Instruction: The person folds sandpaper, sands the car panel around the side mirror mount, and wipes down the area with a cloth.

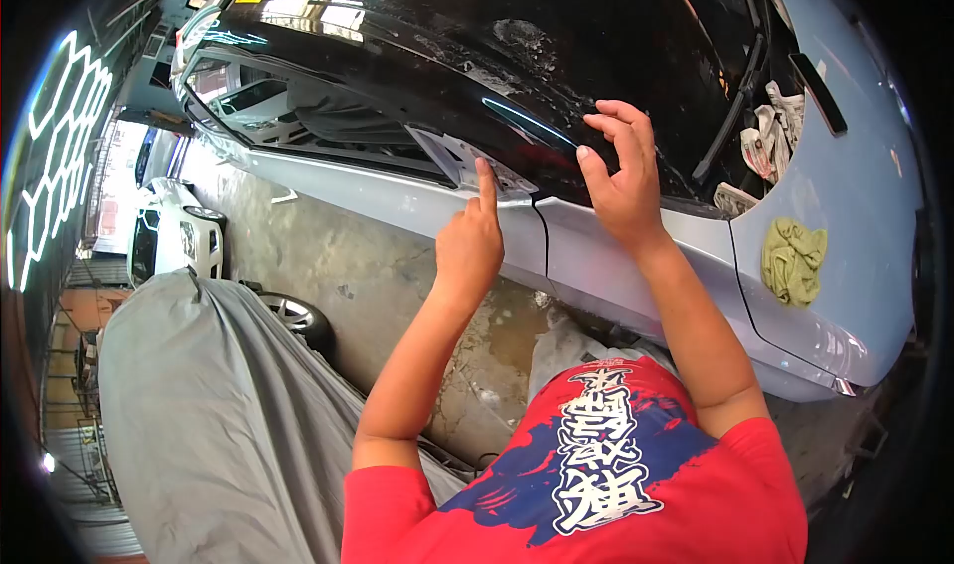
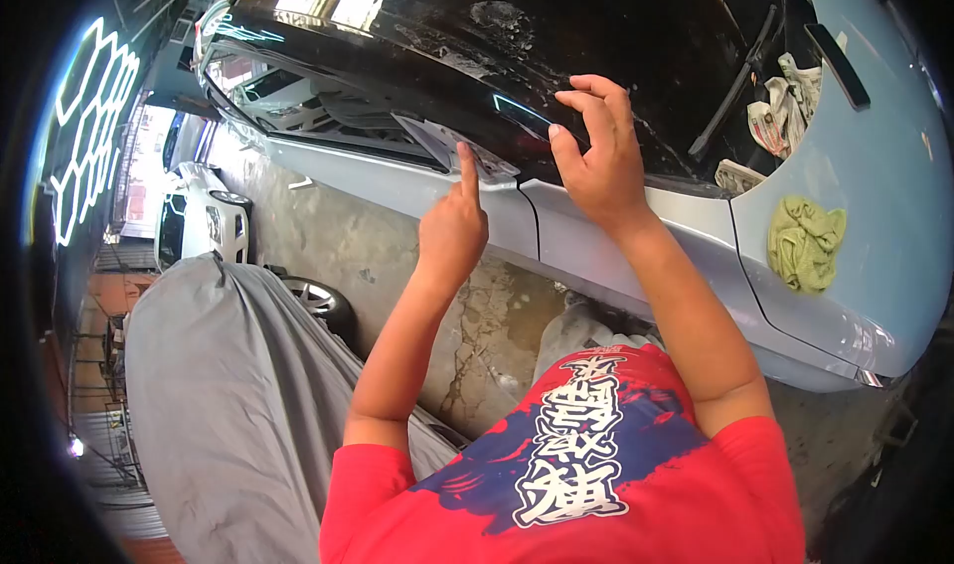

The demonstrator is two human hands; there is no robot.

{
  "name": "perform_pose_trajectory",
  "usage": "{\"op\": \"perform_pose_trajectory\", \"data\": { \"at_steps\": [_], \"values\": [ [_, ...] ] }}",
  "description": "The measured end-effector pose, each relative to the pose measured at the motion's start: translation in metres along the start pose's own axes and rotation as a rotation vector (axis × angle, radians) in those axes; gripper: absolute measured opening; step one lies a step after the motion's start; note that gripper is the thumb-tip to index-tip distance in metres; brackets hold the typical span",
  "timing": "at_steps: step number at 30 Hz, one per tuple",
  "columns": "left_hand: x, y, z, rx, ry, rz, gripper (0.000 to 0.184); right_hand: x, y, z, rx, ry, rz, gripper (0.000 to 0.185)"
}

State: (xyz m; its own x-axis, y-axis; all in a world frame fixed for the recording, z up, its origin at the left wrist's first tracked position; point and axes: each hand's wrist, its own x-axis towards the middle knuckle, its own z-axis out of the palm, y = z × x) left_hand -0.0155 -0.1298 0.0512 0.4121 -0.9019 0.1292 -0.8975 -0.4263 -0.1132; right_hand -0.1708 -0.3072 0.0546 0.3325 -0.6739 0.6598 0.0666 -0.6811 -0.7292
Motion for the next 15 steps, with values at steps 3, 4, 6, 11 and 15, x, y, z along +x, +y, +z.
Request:
{"op": "perform_pose_trajectory", "data": {
  "at_steps": [3, 4, 6, 11, 15],
  "values": [
    [-0.005, 0.002, 0.008, 0.113, 0.005, 0.027, 0.092, -0.001, 0.002, 0.002, -0.001, 0.006, -0.015, 0.032],
    [-0.006, 0.002, 0.010, 0.132, -0.005, 0.029, 0.092, -0.001, 0.002, 0.002, -0.001, 0.010, -0.020, 0.032],
    [-0.008, 0.004, 0.012, 0.154, -0.022, 0.031, 0.093, -0.001, 0.003, 0.002, -0.001, 0.012, -0.023, 0.032],
    [-0.012, 0.006, 0.015, 0.163, -0.038, 0.034, 0.093, -0.001, 0.001, 0.001, -0.002, 0.012, -0.020, 0.031],
    [-0.015, 0.002, 0.017, 0.191, -0.063, 0.063, 0.093, -0.002, 0.000, 0.001, -0.002, 0.021, -0.020, 0.030]
  ]
}}
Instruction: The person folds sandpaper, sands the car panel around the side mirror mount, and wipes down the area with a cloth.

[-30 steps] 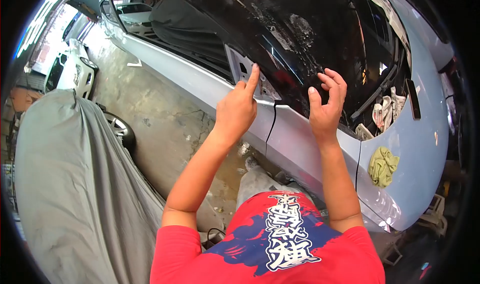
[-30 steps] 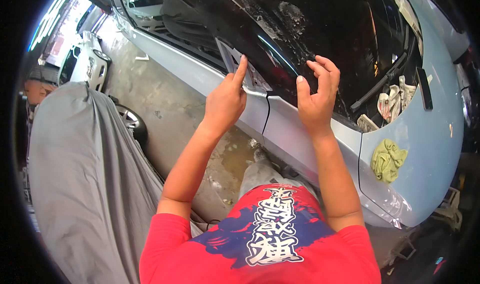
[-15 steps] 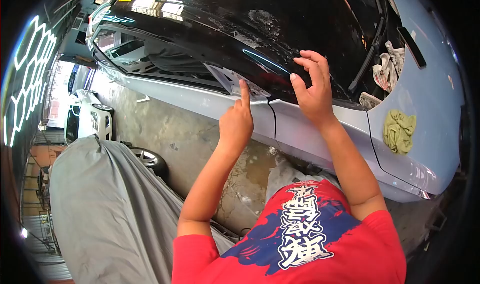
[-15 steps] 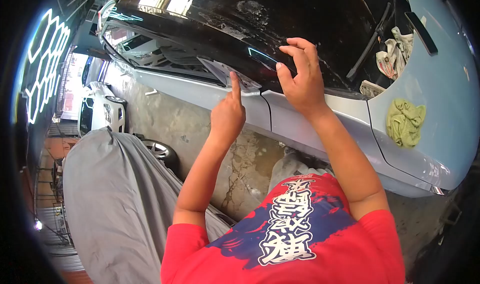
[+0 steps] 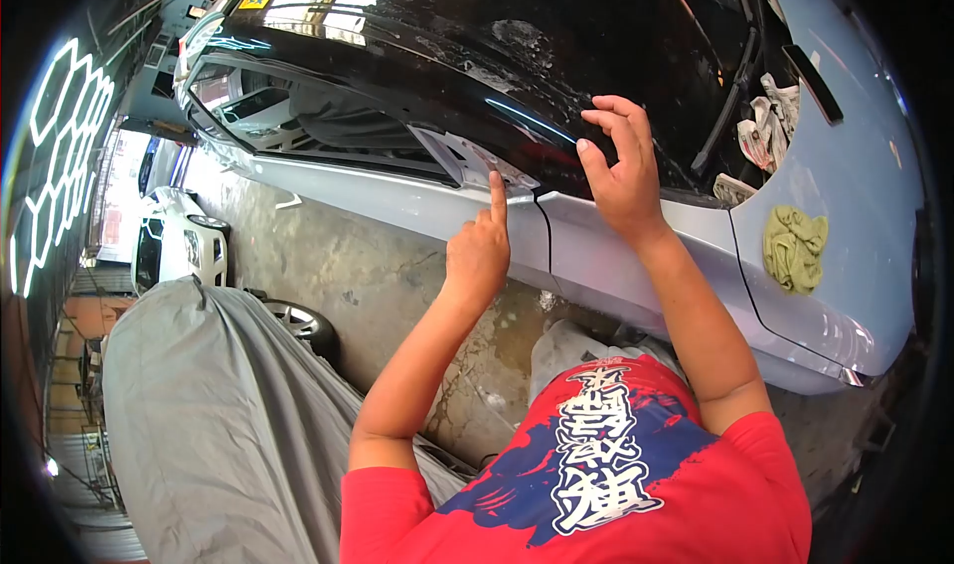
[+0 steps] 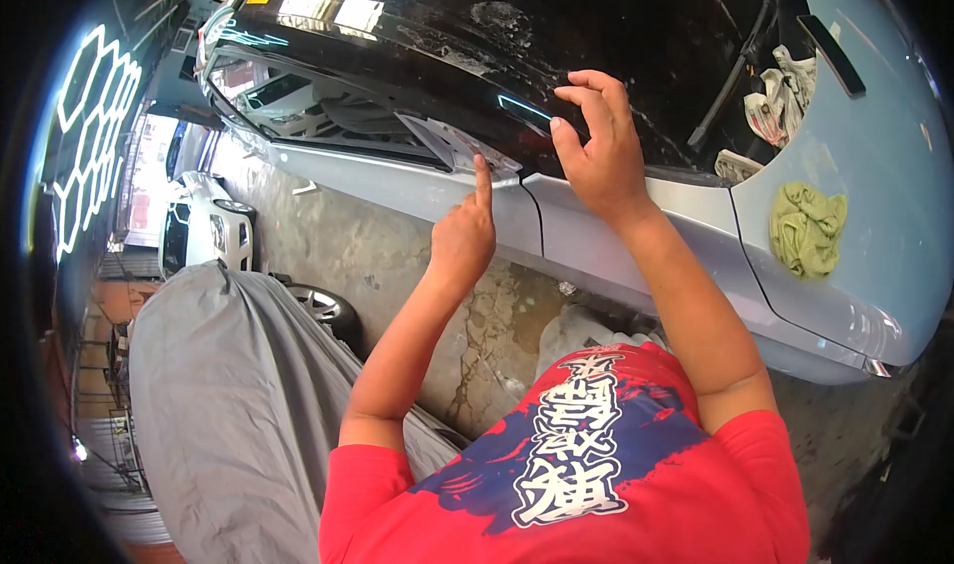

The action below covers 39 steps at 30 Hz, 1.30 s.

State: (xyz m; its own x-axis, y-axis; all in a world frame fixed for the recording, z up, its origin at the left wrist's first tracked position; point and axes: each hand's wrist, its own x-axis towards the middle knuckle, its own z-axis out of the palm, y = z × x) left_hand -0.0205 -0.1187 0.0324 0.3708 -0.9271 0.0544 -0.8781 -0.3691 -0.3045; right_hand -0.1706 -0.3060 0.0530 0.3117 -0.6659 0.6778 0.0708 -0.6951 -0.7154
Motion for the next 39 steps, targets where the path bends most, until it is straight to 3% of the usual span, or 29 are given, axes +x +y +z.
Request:
{"op": "perform_pose_trajectory", "data": {
  "at_steps": [5, 8, 11, 14, 17, 20, 22, 24, 26, 28, 30, 34, 36, 38, 39],
  "values": [
    [-0.002, -0.003, -0.001, 0.036, -0.055, 0.049, 0.091, -0.001, -0.002, 0.002, -0.041, 0.019, 0.009, 0.028],
    [-0.007, -0.006, -0.006, -0.105, -0.130, 0.099, 0.087, -0.001, -0.003, 0.004, -0.068, 0.037, 0.008, 0.028],
    [-0.022, -0.011, -0.010, -0.361, -0.086, 0.151, 0.078, -0.002, -0.004, 0.005, -0.075, 0.069, 0.017, 0.027],
    [-0.040, -0.028, -0.010, -0.747, 0.124, 0.172, 0.060, -0.003, -0.006, 0.008, -0.099, 0.109, 0.041, 0.027],
    [-0.068, -0.037, -0.010, -1.291, 0.159, -0.167, 0.045, -0.005, -0.011, 0.011, -0.151, 0.152, 0.004, 0.027],
    [-0.086, -0.058, 0.017, -1.648, 0.191, -0.286, 0.038, -0.034, -0.039, 0.023, -0.270, 0.178, -0.132, 0.026],
    [-0.094, -0.066, 0.008, -1.826, 0.141, -0.390, 0.034, -0.083, -0.072, 0.045, -0.088, 0.060, 0.018, 0.030],
    [-0.100, -0.070, 0.007, -1.939, 0.151, -0.468, 0.033, -0.138, -0.101, 0.076, 0.166, -0.146, 0.402, 0.038],
    [-0.103, -0.071, 0.014, -2.038, 0.158, -0.414, 0.028, -0.176, -0.111, 0.109, 0.512, -0.133, 0.679, 0.045],
    [-0.108, -0.067, 0.017, -2.147, 0.151, -0.390, 0.025, -0.178, -0.122, 0.123, 0.633, -0.089, 0.766, 0.047],
    [-0.114, -0.064, 0.023, -2.189, 0.121, -0.314, 0.022, -0.172, -0.128, 0.127, 0.744, -0.087, 0.831, 0.047],
    [-0.124, -0.063, 0.033, -2.237, 0.007, -0.221, 0.024, -0.174, -0.133, 0.128, 0.623, 0.008, 0.874, 0.045],
    [-0.125, -0.070, 0.039, -2.025, -0.066, -0.143, 0.025, -0.174, -0.139, 0.122, 0.510, 0.010, 0.869, 0.043],
    [-0.122, -0.065, 0.050, -1.842, 0.151, -0.056, 0.025, -0.171, -0.144, 0.113, 0.401, -0.024, 0.873, 0.042],
    [-0.118, -0.072, 0.041, -1.802, 0.112, -0.049, 0.022, -0.173, -0.140, 0.108, 0.384, -0.076, 0.881, 0.041]
  ]
}}
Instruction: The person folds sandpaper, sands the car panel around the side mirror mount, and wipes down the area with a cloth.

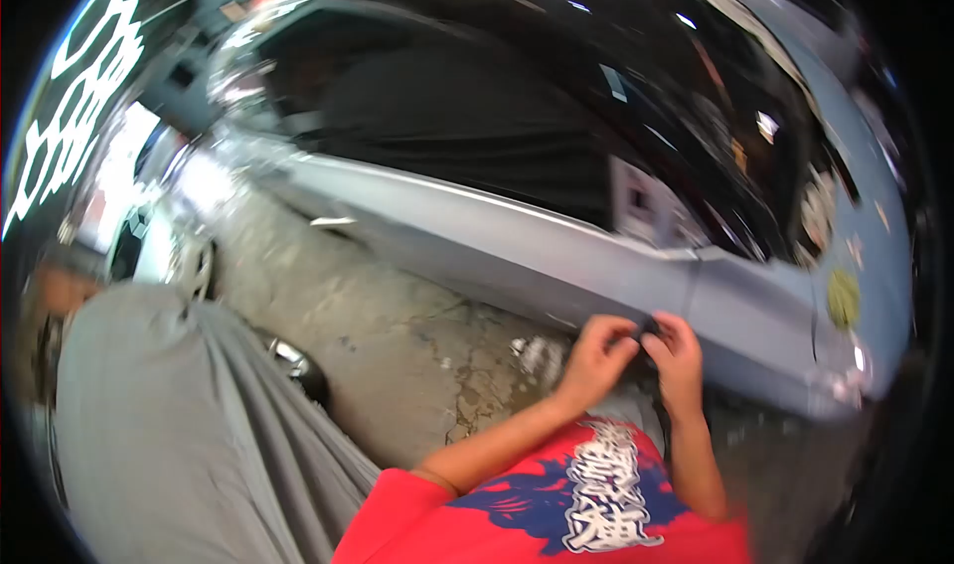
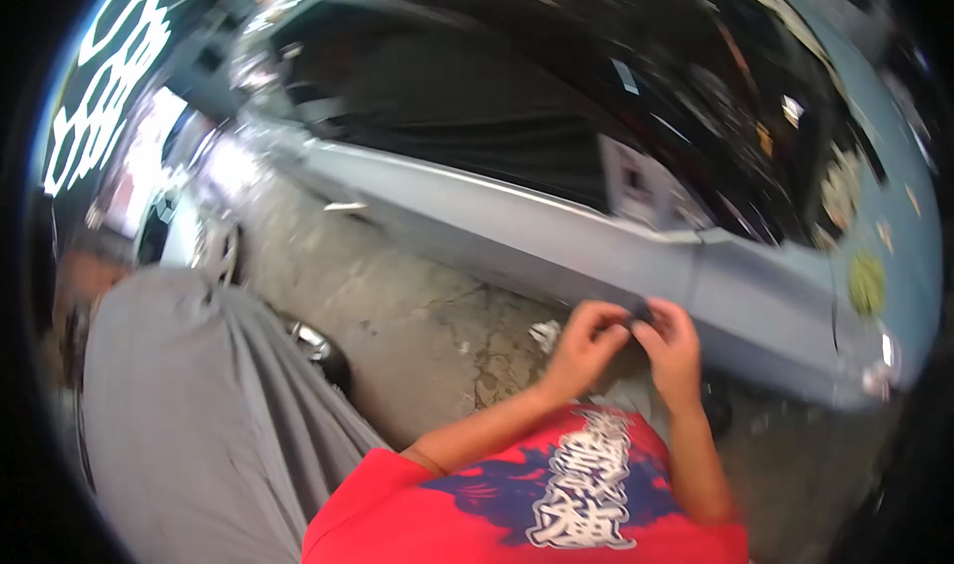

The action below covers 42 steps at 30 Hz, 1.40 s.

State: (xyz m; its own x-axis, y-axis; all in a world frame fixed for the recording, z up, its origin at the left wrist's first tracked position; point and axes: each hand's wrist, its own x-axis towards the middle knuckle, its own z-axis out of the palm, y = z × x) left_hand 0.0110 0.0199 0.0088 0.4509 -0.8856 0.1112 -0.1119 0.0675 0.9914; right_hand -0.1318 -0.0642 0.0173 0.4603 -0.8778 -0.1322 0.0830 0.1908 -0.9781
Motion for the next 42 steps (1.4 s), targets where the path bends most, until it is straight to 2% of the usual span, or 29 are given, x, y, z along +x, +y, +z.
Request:
{"op": "perform_pose_trajectory", "data": {
  "at_steps": [1, 7, 9, 16, 18, 22, 25, 28, 32, 38, 42],
  "values": [
    [0.005, 0.010, -0.002, 0.037, -0.024, -0.026, 0.020, 0.003, 0.003, -0.007, -0.040, -0.034, 0.014, 0.040],
    [0.026, -0.003, -0.001, -0.238, -0.206, -0.249, 0.017, 0.021, -0.011, -0.032, -0.145, -0.228, 0.059, 0.033],
    [0.032, -0.001, 0.007, -0.388, -0.246, -0.368, 0.017, 0.028, -0.025, -0.035, -0.061, -0.280, 0.059, 0.030],
    [0.053, 0.010, 0.037, -0.200, -0.243, -0.141, 0.017, 0.059, -0.030, -0.075, -0.051, -0.336, 0.073, 0.018],
    [0.062, 0.022, 0.039, -0.140, -0.311, -0.158, 0.015, 0.059, -0.031, -0.085, 0.000, -0.359, 0.098, 0.014],
    [0.088, 0.025, 0.036, 0.011, -0.416, -0.095, 0.013, 0.060, -0.028, -0.080, -0.077, -0.239, -0.052, 0.006],
    [0.105, 0.011, 0.038, 0.156, -0.385, -0.090, 0.012, 0.066, -0.018, -0.070, -0.222, -0.101, -0.190, 0.008],
    [0.129, 0.012, 0.030, 0.186, -0.414, -0.009, 0.008, 0.066, -0.017, -0.046, 0.019, 0.002, -0.094, 0.011],
    [0.162, 0.025, 0.009, 0.147, -0.528, 0.099, 0.007, 0.074, -0.016, -0.016, -0.093, 0.157, -0.223, 0.021],
    [0.197, 0.009, -0.030, 0.073, -0.675, 0.042, 0.004, 0.088, -0.024, 0.034, -0.203, 0.295, -0.281, 0.023],
    [0.205, 0.006, -0.050, 0.018, -0.754, -0.034, 0.007, 0.088, -0.017, 0.058, -0.321, 0.420, -0.408, 0.019]
  ]
}}
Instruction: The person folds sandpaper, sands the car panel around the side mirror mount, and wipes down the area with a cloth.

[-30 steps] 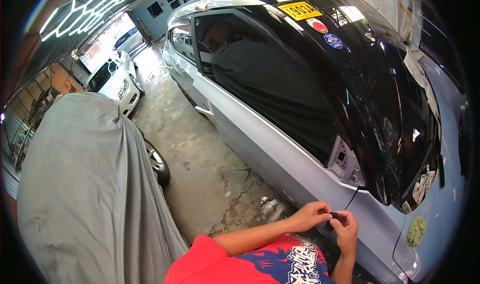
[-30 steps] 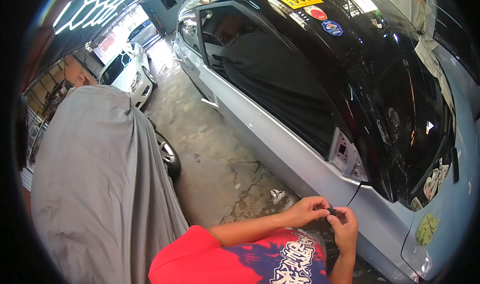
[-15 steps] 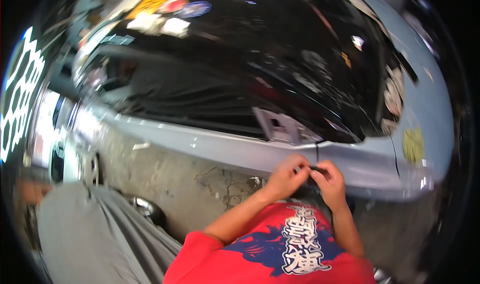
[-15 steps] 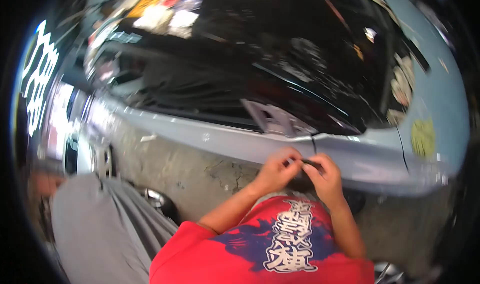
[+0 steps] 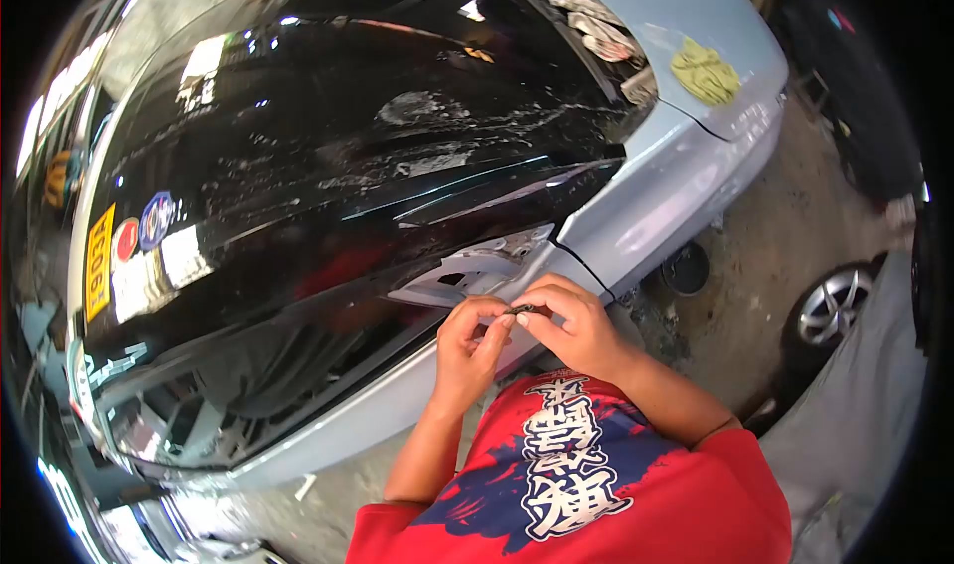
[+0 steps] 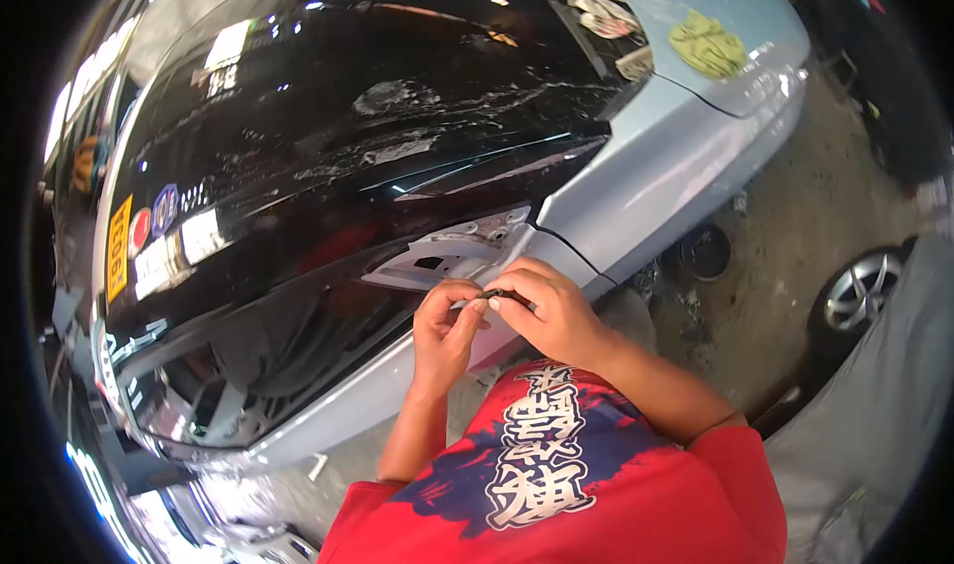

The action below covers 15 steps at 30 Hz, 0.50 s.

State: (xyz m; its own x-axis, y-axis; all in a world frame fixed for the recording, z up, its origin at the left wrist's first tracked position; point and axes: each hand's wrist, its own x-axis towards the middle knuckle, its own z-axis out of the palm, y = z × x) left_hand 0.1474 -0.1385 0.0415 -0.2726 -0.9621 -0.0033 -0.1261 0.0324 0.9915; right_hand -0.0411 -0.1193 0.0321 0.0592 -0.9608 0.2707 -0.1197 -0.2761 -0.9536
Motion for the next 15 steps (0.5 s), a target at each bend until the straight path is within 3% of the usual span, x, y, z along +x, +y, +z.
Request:
{"op": "perform_pose_trajectory", "data": {
  "at_steps": [3, 6, 11, 15],
  "values": [
    [-0.006, 0.006, -0.010, -0.107, 0.023, -0.059, 0.012, 0.006, -0.004, 0.011, -0.185, 0.185, -0.214, 0.016],
    [-0.016, 0.008, -0.032, -0.106, 0.011, -0.082, 0.016, 0.028, -0.007, 0.014, -0.407, 0.321, -0.277, 0.017],
    [-0.019, 0.009, -0.072, 0.025, 0.044, 0.025, 0.019, 0.048, -0.003, 0.019, -0.533, 0.389, -0.410, 0.023],
    [-0.014, 0.016, -0.083, -0.049, 0.033, 0.037, 0.019, 0.051, 0.002, 0.023, -0.591, 0.396, -0.454, 0.027]
  ]
}}
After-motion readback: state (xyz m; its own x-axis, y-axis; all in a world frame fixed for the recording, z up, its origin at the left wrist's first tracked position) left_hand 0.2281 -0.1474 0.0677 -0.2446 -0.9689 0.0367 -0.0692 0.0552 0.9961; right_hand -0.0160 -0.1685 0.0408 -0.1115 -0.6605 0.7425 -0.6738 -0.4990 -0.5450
